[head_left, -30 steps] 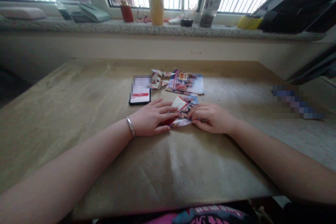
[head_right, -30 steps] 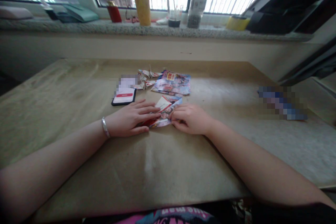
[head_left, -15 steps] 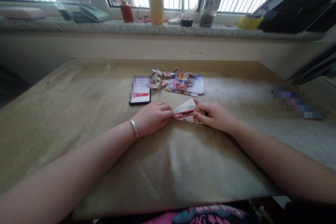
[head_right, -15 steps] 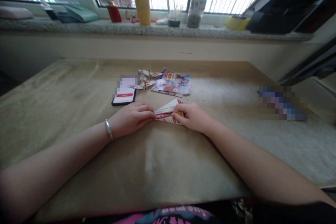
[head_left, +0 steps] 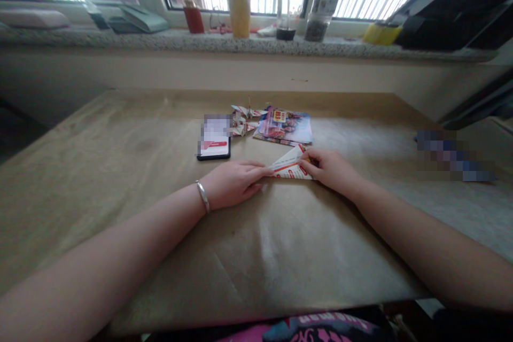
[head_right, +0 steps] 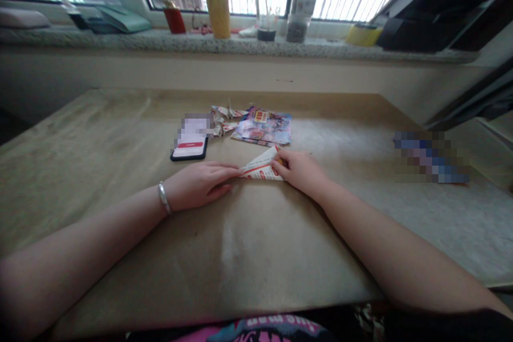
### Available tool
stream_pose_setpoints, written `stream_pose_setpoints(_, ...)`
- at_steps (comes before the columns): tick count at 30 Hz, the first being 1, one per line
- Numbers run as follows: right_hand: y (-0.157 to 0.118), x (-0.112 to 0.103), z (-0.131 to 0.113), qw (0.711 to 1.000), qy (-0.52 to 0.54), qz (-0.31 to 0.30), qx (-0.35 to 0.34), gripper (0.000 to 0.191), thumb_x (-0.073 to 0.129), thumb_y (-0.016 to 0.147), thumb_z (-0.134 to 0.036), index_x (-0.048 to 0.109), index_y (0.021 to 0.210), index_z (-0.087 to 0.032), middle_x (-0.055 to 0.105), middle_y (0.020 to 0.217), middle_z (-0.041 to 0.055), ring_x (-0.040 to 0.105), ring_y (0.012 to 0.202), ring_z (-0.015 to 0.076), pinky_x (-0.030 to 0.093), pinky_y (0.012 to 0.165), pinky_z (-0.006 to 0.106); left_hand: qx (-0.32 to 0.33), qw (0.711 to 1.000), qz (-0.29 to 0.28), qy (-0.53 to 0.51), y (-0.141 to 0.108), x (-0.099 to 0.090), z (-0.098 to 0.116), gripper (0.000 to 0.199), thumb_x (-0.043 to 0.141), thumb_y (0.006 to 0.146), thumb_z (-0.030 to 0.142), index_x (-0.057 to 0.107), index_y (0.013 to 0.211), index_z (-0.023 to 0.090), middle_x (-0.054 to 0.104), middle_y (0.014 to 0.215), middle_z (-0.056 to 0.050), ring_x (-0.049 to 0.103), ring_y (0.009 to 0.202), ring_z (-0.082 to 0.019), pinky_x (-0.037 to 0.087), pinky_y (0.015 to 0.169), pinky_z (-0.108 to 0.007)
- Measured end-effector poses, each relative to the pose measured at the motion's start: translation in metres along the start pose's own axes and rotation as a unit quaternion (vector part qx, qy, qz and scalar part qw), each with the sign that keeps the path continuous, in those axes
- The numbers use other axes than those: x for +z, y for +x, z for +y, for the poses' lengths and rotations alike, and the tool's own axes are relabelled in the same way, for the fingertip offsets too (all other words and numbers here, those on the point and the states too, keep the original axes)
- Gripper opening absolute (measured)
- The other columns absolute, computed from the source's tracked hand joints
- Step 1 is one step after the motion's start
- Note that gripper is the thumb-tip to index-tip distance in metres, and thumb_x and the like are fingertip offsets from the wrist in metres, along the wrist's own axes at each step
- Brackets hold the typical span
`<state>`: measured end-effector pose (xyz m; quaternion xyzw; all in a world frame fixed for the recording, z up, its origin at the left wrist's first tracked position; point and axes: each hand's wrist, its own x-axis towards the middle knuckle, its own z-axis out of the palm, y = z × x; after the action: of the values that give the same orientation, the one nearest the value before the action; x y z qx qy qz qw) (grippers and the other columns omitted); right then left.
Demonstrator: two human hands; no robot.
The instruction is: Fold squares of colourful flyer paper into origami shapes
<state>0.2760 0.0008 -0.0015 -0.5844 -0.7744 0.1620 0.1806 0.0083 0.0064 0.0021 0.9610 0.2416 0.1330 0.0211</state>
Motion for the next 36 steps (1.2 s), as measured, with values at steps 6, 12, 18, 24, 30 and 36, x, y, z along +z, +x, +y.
stream_pose_setpoints(6,0.003,0.001,0.006,0.999,-0.046,0.008,-0.016,0.021,0.051,0.087,-0.035,0.062,0.076,-0.021,0.065,0.078,0.0025,0.055,0.067,0.0157,0.036,0.059,0.026,0.046,0.999,0.008,0.019,0.0,0.003,0.0,0.037,0.048,0.092,0.023,0.055,0.127,0.015,0.064,0.12,-0.011,0.062,0.107,-0.021,0.053,0.092,-0.033)
stream_pose_setpoints(12,0.005,0.001,0.009,0.99,-0.106,0.04,-0.087,0.017,0.054,0.087,-0.03,0.063,0.078,-0.02,0.065,0.087,0.0056,0.057,0.081,0.0188,0.041,0.071,0.028,0.064,0.998,0.002,0.01,0.001,0.0,0.003,0.039,0.049,0.092,0.027,0.055,0.128,0.015,0.064,0.12,-0.012,0.061,0.108,-0.022,0.054,0.091,-0.036)
stream_pose_setpoints(18,0.003,-0.001,0.007,0.981,-0.159,0.049,-0.102,0.02,0.052,0.088,-0.032,0.065,0.08,-0.019,0.066,0.088,0.0065,0.058,0.085,0.0204,0.042,0.073,0.03,0.066,0.998,-0.002,0.017,0.003,-0.001,0.001,0.037,0.048,0.092,0.028,0.057,0.127,0.018,0.063,0.12,-0.011,0.059,0.106,-0.022,0.053,0.089,-0.036)
stream_pose_setpoints(24,-0.002,-0.003,-0.008,0.952,-0.245,0.094,-0.158,0.025,0.046,0.092,-0.032,0.067,0.092,-0.019,0.068,0.096,0.0076,0.056,0.091,0.0238,0.039,0.087,0.037,0.065,0.998,-0.014,0.016,0.003,0.001,0.0,0.038,0.049,0.093,0.029,0.055,0.128,0.018,0.061,0.12,-0.011,0.057,0.106,-0.023,0.051,0.09,-0.037)
stream_pose_setpoints(30,-0.007,0.005,-0.031,0.943,-0.247,0.045,-0.22,0.029,0.041,0.095,-0.031,0.068,0.092,-0.02,0.069,0.094,0.007,0.057,0.097,0.0229,0.028,0.103,0.039,0.067,0.998,-0.015,0.016,0.003,0.001,0.0,0.041,0.05,0.092,0.028,0.052,0.132,0.02,0.061,0.115,-0.011,0.056,0.103,-0.022,0.05,0.09,-0.036)
stream_pose_setpoints(36,-0.001,0.016,-0.037,0.965,-0.198,0.048,-0.167,0.023,0.047,0.091,-0.032,0.065,0.084,-0.019,0.066,0.09,0.009,0.055,0.091,0.0243,0.036,0.087,0.037,0.067,0.997,-0.013,0.023,0.003,0.002,-0.001,0.041,0.05,0.092,0.029,0.052,0.132,0.019,0.061,0.114,-0.011,0.056,0.103,-0.021,0.05,0.091,-0.035)
